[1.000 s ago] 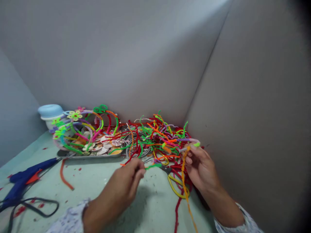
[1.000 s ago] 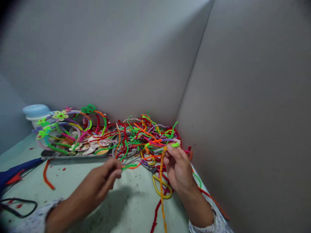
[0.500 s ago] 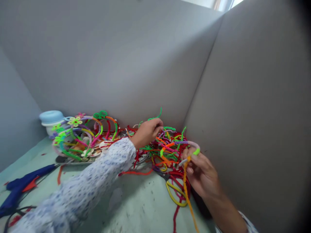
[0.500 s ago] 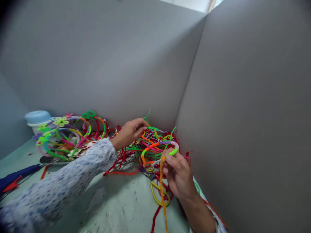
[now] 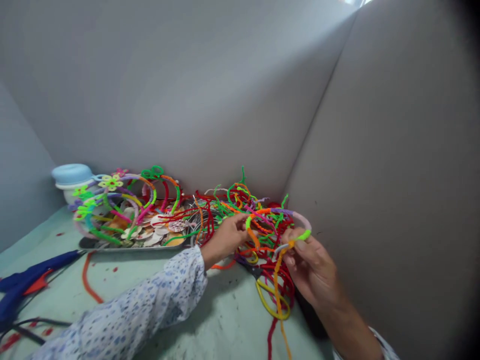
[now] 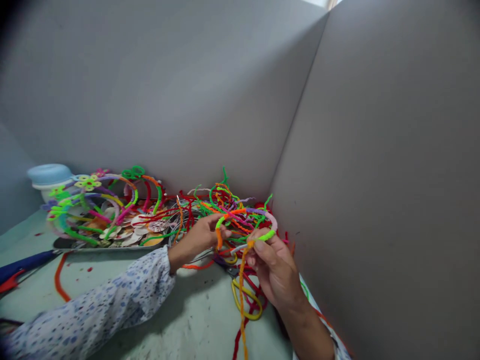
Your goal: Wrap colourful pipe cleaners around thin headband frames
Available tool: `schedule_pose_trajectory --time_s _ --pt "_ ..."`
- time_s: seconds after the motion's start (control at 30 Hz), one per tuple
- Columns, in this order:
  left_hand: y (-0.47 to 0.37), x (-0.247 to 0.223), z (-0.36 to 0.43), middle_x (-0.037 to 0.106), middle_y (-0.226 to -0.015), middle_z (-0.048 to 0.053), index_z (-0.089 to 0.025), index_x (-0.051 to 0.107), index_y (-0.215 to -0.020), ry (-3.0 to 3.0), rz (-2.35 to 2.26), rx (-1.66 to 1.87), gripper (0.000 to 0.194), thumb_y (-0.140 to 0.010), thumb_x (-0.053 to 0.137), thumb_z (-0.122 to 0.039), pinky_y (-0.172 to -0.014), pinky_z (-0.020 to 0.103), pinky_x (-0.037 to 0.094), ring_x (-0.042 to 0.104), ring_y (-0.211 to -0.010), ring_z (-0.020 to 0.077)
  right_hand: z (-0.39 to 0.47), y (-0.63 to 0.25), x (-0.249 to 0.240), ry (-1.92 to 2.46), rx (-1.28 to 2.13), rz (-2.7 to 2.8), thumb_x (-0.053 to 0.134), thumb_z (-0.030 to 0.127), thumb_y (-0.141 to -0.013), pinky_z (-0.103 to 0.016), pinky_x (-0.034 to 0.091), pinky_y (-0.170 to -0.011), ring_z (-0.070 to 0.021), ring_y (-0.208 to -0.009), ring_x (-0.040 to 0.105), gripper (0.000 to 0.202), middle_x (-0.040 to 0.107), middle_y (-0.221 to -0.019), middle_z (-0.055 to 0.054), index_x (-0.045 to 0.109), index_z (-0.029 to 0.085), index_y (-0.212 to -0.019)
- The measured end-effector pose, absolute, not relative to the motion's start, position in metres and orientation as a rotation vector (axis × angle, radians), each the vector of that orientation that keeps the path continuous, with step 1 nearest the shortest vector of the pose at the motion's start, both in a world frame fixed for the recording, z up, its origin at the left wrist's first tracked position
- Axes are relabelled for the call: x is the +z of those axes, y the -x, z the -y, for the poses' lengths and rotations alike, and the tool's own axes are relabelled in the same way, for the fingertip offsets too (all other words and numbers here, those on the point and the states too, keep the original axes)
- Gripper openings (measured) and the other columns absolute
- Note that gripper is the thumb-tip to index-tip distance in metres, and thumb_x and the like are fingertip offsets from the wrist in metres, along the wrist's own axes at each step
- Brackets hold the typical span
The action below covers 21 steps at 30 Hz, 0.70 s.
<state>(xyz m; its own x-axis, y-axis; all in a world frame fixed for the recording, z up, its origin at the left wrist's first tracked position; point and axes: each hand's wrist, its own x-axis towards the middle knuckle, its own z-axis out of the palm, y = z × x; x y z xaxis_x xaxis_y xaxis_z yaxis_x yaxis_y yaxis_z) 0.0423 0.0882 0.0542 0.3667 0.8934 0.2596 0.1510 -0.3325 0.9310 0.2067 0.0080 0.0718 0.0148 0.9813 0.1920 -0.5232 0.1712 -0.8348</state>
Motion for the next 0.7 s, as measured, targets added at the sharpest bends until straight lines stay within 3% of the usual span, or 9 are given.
schedule_pose_trajectory --time_s 0.17,0.33,0.57,0.7 --pt "-0.075 0.054 -0.076 0.054 -0.06 -0.002 -0.012 0.061 -0.081 -1.259 -0.672 0.992 0.032 -0.076 0.059 -0.044 -0.041 0.019 0.031 0.042 -0.043 0.0051 -0.006 -0.203 0.07 0.623 1.311 0.971 0.067 0.027 -0.073 -0.02 0.039 -0.048 -0.008 -0.053 0.043 0.009 0.05 -0.071 0.001 0.061 0.02 -0.073" --pt "-0.072 0.043 -0.077 0.056 -0.055 0.0 -0.01 0.061 -0.071 -1.214 -0.774 0.916 0.034 -0.077 0.058 -0.044 -0.036 0.017 0.026 0.042 -0.036 0.0046 -0.01 -0.214 0.08 0.643 1.138 0.905 0.069 0.026 -0.072 -0.019 0.039 -0.05 -0.0073 -0.055 0.044 0.009 0.052 -0.076 0.001 0.062 0.021 -0.076" --pt "-0.035 0.063 -0.098 0.065 -0.082 0.006 -0.013 0.056 -0.089 -1.143 -0.893 1.13 0.018 -0.082 0.052 -0.028 -0.042 0.015 0.033 0.051 -0.048 0.0036 -0.006 -0.217 0.09 0.628 1.109 0.831 0.072 0.029 -0.069 -0.019 0.038 -0.047 -0.0069 -0.053 0.042 0.015 0.054 -0.073 0.002 0.062 0.022 -0.076" --pt "-0.019 0.071 -0.068 0.063 -0.077 0.002 -0.014 0.055 -0.096 -1.148 -0.95 1.139 0.019 -0.079 0.055 -0.022 -0.041 0.016 0.032 0.05 -0.047 0.0048 0.001 -0.196 0.079 0.643 1.308 0.814 0.07 0.031 -0.071 -0.018 0.036 -0.045 -0.0067 -0.05 0.044 0.015 0.053 -0.064 0.002 0.062 0.02 -0.077"
